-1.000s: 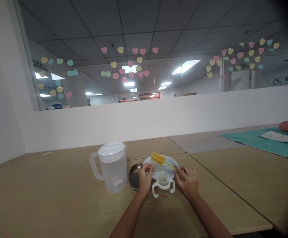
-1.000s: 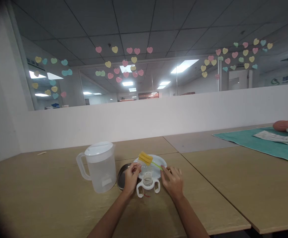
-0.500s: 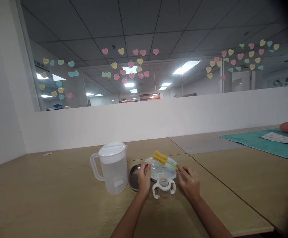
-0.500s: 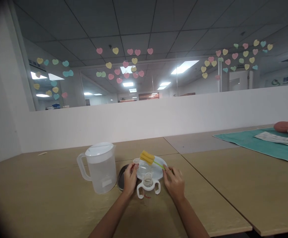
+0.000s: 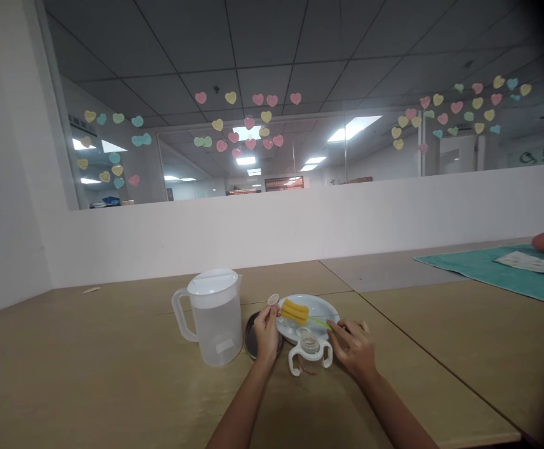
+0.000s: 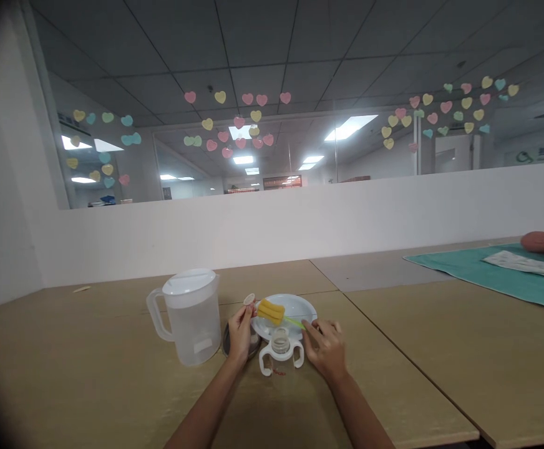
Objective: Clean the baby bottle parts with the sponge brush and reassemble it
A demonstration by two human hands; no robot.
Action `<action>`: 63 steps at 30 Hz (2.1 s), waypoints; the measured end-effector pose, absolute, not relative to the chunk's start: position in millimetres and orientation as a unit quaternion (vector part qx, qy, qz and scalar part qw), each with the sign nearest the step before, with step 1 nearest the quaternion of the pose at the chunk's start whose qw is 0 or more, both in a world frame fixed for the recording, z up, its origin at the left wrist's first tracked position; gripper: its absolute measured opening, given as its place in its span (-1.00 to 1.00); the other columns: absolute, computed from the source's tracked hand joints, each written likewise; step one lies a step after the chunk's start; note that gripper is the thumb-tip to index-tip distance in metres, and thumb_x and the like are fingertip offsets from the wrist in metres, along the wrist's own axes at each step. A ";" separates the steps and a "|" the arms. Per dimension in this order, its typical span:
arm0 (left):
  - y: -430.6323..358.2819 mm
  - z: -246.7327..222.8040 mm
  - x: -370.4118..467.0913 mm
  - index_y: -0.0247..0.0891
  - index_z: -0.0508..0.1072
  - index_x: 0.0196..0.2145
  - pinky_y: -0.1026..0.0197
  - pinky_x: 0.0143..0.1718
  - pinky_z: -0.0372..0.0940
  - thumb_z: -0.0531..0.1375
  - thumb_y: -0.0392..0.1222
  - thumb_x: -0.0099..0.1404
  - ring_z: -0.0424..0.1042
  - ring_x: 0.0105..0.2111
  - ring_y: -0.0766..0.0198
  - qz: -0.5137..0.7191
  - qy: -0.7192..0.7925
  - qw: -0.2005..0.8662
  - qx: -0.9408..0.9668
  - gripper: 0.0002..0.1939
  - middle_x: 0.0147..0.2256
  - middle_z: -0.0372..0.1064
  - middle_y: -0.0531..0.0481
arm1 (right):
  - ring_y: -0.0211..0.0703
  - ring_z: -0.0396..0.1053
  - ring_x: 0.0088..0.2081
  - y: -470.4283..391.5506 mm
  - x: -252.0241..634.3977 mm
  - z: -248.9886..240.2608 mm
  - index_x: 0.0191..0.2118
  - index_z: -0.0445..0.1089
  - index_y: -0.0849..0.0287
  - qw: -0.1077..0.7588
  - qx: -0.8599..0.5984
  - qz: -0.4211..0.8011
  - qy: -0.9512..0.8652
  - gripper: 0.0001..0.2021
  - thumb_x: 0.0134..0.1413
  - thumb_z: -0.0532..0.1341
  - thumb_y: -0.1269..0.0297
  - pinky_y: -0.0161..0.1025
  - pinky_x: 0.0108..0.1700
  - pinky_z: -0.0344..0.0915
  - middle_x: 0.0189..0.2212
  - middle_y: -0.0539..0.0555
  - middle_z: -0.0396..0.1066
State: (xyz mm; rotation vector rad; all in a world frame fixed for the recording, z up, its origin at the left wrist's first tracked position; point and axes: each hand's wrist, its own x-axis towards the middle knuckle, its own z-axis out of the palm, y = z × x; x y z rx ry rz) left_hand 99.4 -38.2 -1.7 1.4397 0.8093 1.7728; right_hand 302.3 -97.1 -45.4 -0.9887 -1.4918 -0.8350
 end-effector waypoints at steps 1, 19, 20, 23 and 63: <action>-39.3 1.2 98.5 -0.36 0.47 -0.49 0.34 -0.38 0.20 0.18 0.16 0.11 0.32 -0.45 0.31 0.691 0.309 0.350 0.552 -0.55 -0.51 0.38 0.02 | -0.30 0.28 -0.44 -97.5 301.7 -44.9 -0.25 0.49 0.14 0.548 -0.417 -0.352 -0.634 -0.85 0.09 0.17 0.35 -0.25 -0.27 0.09 -0.49 0.03 0.37; -41.8 1.3 93.0 -0.29 0.39 -0.30 0.28 -0.29 0.29 0.08 0.06 0.24 0.42 -0.39 0.29 0.702 0.353 0.234 0.573 -0.67 -0.42 0.42 -0.02 | -0.24 0.29 -0.40 -94.6 301.3 -47.9 -0.21 0.48 0.20 0.502 -0.425 -0.383 -0.649 -0.82 0.10 0.16 0.38 -0.28 -0.29 0.17 -0.45 0.09 0.38; -41.8 3.0 91.6 -0.27 0.36 -0.30 0.29 -0.32 0.29 0.05 0.07 0.26 0.41 -0.42 0.31 0.711 0.355 0.234 0.560 -0.67 -0.44 0.40 0.01 | -0.24 0.30 -0.39 -93.8 301.8 -48.2 -0.22 0.49 0.21 0.505 -0.431 -0.388 -0.639 -0.82 0.11 0.16 0.37 -0.27 -0.28 0.18 -0.44 0.09 0.39; -37.4 6.4 85.3 -0.24 0.30 -0.28 0.32 -0.47 0.28 -0.02 0.13 0.28 0.36 -0.55 0.37 0.716 0.360 0.255 0.541 -0.64 -0.47 0.35 0.06 | -0.23 0.32 -0.39 -90.6 303.8 -50.6 -0.22 0.49 0.19 0.518 -0.467 -0.399 -0.595 -0.81 0.14 0.14 0.31 -0.28 -0.26 0.19 -0.43 0.09 0.41; -57.4 5.9 72.1 -0.26 0.26 -0.67 0.31 -0.50 0.16 0.02 -0.09 0.32 0.23 -0.59 0.37 0.535 0.570 0.024 0.623 -0.58 -0.68 0.12 0.10 | -0.24 0.43 -0.48 -85.5 304.8 -56.4 -0.26 0.47 0.16 0.513 -0.582 -0.287 -0.562 -0.56 0.26 -0.09 0.05 -0.37 -0.51 0.16 -0.39 0.10 0.51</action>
